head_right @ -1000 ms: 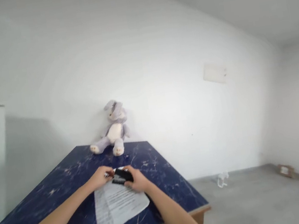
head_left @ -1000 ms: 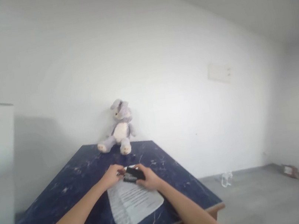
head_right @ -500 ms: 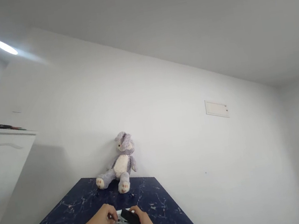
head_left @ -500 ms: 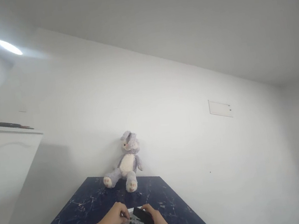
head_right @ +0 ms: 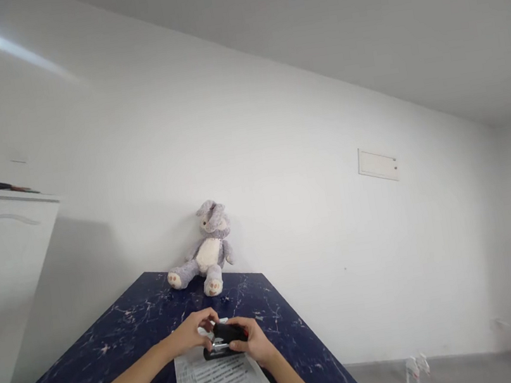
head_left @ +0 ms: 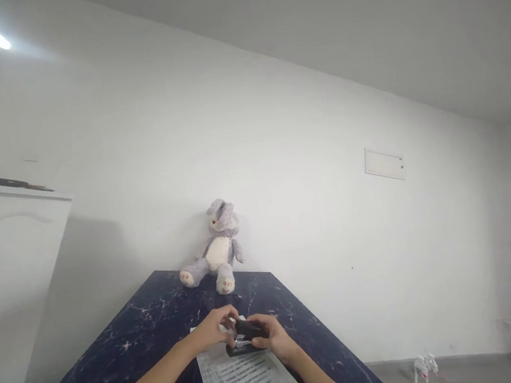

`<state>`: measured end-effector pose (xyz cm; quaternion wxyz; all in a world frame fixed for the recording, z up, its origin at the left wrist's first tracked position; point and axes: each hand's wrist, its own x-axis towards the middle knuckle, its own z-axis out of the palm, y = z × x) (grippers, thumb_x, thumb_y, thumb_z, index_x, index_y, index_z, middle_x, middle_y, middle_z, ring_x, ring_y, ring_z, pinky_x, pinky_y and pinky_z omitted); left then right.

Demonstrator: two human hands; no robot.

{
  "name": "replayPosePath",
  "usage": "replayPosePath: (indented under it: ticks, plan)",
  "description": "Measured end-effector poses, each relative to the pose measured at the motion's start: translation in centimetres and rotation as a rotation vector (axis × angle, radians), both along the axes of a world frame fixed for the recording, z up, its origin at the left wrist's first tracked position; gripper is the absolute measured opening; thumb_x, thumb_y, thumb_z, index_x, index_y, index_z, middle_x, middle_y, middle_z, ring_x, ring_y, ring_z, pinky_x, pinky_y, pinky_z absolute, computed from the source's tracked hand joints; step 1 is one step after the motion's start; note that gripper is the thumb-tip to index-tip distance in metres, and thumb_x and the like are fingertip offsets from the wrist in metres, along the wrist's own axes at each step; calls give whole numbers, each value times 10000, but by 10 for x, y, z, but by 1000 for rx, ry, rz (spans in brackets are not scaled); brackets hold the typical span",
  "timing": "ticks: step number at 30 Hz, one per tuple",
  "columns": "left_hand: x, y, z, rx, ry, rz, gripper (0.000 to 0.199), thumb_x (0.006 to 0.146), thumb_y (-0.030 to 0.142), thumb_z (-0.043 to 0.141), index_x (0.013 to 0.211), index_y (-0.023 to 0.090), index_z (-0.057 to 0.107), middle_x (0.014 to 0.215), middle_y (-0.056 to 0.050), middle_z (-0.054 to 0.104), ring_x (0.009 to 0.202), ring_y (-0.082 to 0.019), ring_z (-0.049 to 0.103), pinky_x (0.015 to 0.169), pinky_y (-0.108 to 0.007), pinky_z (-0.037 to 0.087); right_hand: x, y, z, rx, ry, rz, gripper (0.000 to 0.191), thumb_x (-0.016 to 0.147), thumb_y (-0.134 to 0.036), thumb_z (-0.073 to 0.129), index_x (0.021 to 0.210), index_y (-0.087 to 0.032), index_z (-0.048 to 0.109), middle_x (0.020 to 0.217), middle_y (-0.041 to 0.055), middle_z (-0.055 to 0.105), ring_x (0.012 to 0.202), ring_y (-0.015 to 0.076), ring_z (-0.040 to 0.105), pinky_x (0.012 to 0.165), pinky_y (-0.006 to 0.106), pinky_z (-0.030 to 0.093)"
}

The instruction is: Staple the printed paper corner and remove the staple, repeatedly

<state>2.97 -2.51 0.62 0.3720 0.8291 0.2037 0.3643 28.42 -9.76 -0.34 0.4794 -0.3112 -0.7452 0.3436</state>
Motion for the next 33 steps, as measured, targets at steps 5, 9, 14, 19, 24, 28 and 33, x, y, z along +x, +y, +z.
replayPosePath:
  ticks: [5, 9, 14, 19, 24, 28, 33]
  plan:
    - [2, -6, 14, 32, 58, -4, 520, 549, 299, 926, 1016, 198, 720, 945, -25, 740, 933, -232, 692, 843, -324, 518, -3, -6, 5, 7, -44, 10, 514, 734, -493, 877, 1153, -239, 720, 1033, 50, 743, 972, 272, 695, 924, 421, 522]
    - [-26, 6, 22, -102, 47, -19, 510, 584, 423, 914, 978, 158, 728, 930, -77, 753, 842, -215, 693, 756, -313, 514, -28, -18, 5, 3, -189, 15, 516, 776, -466, 840, 1194, -204, 688, 1073, 62, 742, 973, 249, 686, 932, 410, 524]
    - [-47, 28, 6, -198, -147, 248, 578, 775, 695, 720, 944, 142, 723, 904, -114, 744, 688, -174, 646, 641, -298, 482, -34, -35, 5, 116, -399, -96, 467, 813, -396, 794, 1218, -191, 687, 1143, 74, 726, 1024, 244, 674, 976, 406, 514]
    - [-44, 45, -11, -227, -167, 243, 526, 823, 642, 733, 974, 139, 742, 926, -111, 744, 696, -164, 655, 633, -278, 490, 26, -66, 2, 69, -467, -270, 498, 854, -439, 761, 1280, -197, 666, 1225, 105, 714, 1070, 275, 691, 963, 425, 543]
    - [-40, 49, -13, -348, -246, 231, 352, 848, 447, 801, 929, 110, 739, 879, -106, 736, 646, -145, 639, 589, -240, 472, 87, -60, 2, -29, -391, -447, 529, 973, -619, 561, 1268, -196, 683, 1245, 137, 726, 1101, 291, 705, 945, 438, 573]
    - [-60, 50, 1, -513, -544, 170, 275, 915, 317, 755, 760, 127, 632, 625, -10, 577, 542, -110, 551, 564, -222, 437, 110, -2, 0, 36, -472, -563, 592, 1032, -634, 391, 1299, -192, 680, 1392, 149, 664, 1315, 298, 608, 1127, 490, 473]
    - [-120, 53, 17, -665, -966, 145, 434, 1005, 283, 588, 626, 189, 399, 533, 68, 308, 425, -71, 301, 484, -214, 340, 89, 66, -16, -88, -885, -493, 628, 1043, -569, 412, 1480, -149, 575, 1634, 195, 412, 1547, 356, 344, 1259, 579, 266]
